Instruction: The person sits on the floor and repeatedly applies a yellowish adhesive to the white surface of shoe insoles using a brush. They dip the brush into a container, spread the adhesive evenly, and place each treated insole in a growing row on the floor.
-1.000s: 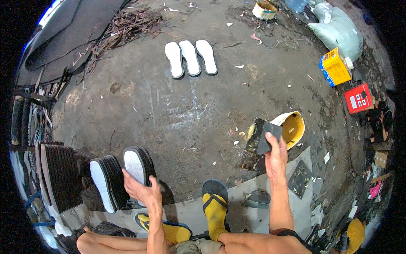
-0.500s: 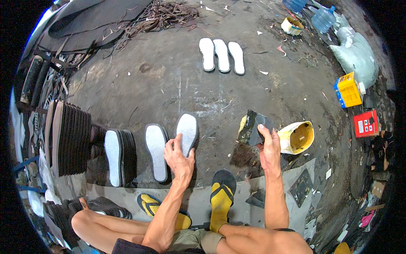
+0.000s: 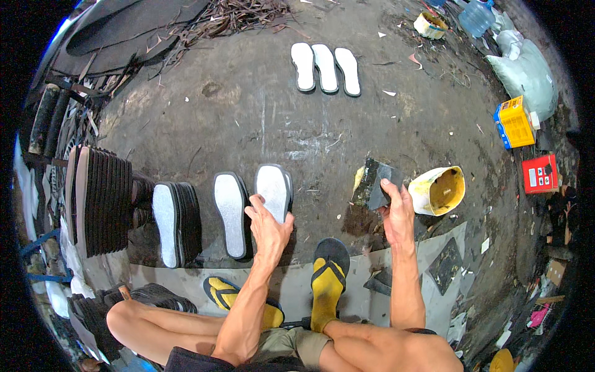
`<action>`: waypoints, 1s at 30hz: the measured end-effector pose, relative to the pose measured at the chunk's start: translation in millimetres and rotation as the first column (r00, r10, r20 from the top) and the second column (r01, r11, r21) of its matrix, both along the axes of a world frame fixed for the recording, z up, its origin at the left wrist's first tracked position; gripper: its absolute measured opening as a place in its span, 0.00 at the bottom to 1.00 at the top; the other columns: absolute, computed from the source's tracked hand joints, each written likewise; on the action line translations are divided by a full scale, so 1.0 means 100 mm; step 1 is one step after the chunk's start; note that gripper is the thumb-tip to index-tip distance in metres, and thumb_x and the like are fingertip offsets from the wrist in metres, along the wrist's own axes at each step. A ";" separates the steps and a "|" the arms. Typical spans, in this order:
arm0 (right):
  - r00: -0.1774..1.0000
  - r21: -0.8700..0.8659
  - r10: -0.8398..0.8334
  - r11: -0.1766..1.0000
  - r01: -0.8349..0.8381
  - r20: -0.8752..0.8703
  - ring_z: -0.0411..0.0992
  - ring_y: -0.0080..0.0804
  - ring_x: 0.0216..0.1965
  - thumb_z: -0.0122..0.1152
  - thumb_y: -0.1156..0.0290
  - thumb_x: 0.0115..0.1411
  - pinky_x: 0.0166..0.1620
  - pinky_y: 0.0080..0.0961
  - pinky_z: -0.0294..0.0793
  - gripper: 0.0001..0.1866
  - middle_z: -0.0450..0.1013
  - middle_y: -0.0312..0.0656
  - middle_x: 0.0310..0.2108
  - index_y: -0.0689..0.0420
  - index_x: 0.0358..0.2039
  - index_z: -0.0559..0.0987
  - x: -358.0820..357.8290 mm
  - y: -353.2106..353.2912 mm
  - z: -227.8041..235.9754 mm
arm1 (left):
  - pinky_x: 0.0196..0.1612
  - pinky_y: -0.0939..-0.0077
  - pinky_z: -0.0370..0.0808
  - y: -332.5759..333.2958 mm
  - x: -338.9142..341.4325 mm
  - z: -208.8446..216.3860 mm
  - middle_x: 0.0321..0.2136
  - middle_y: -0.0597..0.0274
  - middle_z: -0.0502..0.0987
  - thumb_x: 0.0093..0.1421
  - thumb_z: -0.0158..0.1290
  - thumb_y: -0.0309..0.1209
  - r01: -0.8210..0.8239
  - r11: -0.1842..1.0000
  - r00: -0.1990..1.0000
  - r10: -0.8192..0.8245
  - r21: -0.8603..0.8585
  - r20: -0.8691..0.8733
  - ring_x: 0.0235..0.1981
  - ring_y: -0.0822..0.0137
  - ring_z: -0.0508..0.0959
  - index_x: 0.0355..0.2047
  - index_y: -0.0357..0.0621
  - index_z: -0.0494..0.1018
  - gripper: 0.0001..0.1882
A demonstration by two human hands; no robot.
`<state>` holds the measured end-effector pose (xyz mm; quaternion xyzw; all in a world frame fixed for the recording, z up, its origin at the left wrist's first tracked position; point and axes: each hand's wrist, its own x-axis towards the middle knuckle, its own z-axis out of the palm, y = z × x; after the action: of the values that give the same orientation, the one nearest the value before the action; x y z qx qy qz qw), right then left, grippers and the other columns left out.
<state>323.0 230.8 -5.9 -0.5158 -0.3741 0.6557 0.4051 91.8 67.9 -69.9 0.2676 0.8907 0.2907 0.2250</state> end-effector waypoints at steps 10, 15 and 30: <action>1.000 0.022 0.018 1.000 -0.017 -0.007 0.83 0.23 0.42 0.71 0.58 0.71 0.44 0.28 0.85 0.18 0.84 0.31 0.45 0.53 0.55 0.84 0.01 0.15 -0.13 | 0.64 0.46 0.71 0.55 0.48 -0.23 0.56 0.38 0.73 0.53 0.78 0.37 0.304 0.902 0.952 -0.273 0.307 -0.140 0.59 0.36 0.73 0.66 0.48 0.72 0.42; 0.805 0.241 0.048 0.942 -0.234 0.592 0.86 0.49 0.38 0.69 0.58 0.70 0.44 0.45 0.83 0.19 0.87 0.51 0.36 0.64 0.45 0.87 -0.43 0.32 -0.85 | 0.63 0.44 0.71 0.42 0.55 -0.39 0.61 0.38 0.69 0.52 0.78 0.38 0.469 0.882 0.871 -0.455 0.040 -0.184 0.62 0.38 0.71 0.73 0.53 0.70 0.49; 0.413 0.419 0.117 -0.031 -0.907 0.903 0.83 0.52 0.49 0.64 0.76 0.59 0.52 0.49 0.83 0.21 0.86 0.48 0.43 0.48 0.53 0.88 -1.07 1.17 -0.77 | 0.63 0.45 0.71 -0.13 0.55 -0.45 0.55 0.31 0.67 0.60 0.64 0.21 0.524 0.849 0.852 -0.522 0.069 -0.034 0.56 0.35 0.71 0.82 0.47 0.59 0.50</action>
<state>216.5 348.2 -82.8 -0.1432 -0.9635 0.1761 0.1420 147.1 54.7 -115.0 0.5101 0.7743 0.2500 0.2789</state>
